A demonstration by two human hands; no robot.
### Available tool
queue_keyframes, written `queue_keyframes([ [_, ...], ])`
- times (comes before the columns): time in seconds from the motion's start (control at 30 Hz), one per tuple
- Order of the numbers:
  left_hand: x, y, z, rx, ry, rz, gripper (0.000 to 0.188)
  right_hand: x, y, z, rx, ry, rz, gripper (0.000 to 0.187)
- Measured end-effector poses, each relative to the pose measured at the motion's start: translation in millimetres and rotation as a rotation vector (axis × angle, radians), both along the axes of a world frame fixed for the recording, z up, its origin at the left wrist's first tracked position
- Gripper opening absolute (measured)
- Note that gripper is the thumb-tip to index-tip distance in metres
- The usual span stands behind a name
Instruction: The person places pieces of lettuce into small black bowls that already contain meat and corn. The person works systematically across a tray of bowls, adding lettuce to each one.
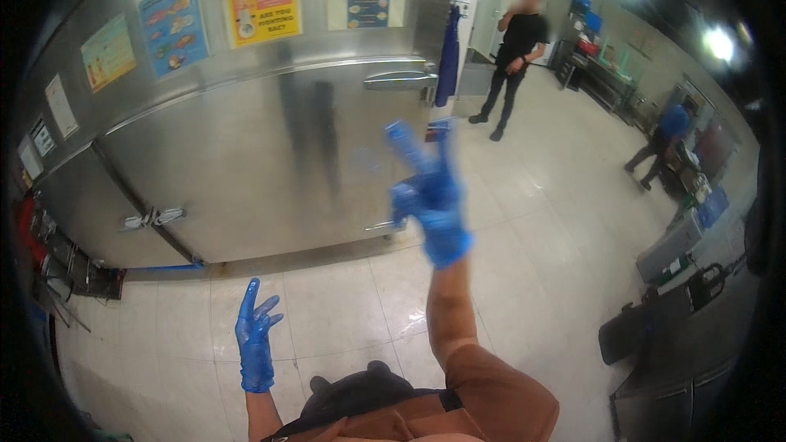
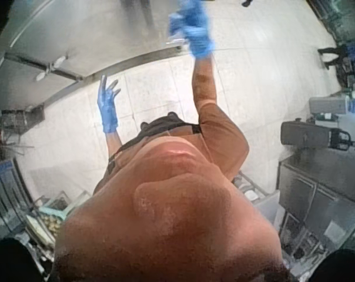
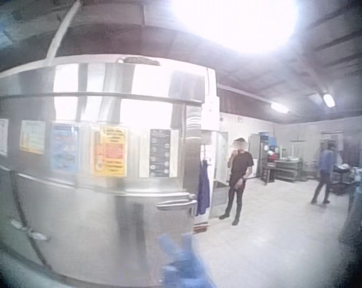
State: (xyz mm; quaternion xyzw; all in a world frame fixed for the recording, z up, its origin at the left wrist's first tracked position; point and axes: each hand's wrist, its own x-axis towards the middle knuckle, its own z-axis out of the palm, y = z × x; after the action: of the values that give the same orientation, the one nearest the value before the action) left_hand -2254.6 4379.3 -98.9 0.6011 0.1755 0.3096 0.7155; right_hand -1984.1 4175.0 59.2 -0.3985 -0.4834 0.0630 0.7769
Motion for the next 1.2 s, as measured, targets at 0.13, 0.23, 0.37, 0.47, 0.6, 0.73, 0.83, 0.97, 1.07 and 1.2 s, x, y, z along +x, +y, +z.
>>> queue_keyframes([
  [0.13, -30, 19, 2, -0.011, 0.030, 0.048, 0.080, 13, 21, 36, 0.138, -0.195, -0.018, 0.101],
  [0.23, -64, 41, -3, -0.027, 0.033, 0.099, 0.083, -17, 99, -31, -0.362, -0.100, 0.327, 0.078],
  [0.37, -129, 89, -25, -0.034, 0.105, 0.125, 0.081, -174, 267, -198, -0.846, -0.232, 0.662, 0.068],
  [0.47, -224, 145, -75, -0.062, 0.134, 0.402, 0.079, -332, 340, -204, -0.727, -0.351, 1.034, 0.076],
  [0.6, -340, 208, -74, -0.038, 0.170, 0.663, 0.077, -460, 456, -251, -0.614, -0.401, 1.203, 0.084],
  [0.73, -459, 271, -38, 0.127, 0.248, 0.873, 0.075, -560, 558, -187, -1.050, -0.154, 1.497, 0.077],
  [0.83, -532, 298, -41, 0.124, 0.162, 0.882, 0.074, -667, 588, -195, -0.974, -0.079, 1.741, 0.073],
  [0.97, -610, 386, -46, 0.221, 0.186, 0.812, 0.076, -767, 661, -226, -0.751, -0.050, 1.875, 0.074],
  [1.07, -620, 484, -53, 0.310, 0.300, 0.852, 0.075, -779, 770, -235, -0.730, -0.040, 2.070, 0.070],
  [1.2, -722, 598, -55, 0.170, 0.469, 0.942, 0.072, -890, 899, -206, -0.769, -0.090, 2.237, 0.078],
])
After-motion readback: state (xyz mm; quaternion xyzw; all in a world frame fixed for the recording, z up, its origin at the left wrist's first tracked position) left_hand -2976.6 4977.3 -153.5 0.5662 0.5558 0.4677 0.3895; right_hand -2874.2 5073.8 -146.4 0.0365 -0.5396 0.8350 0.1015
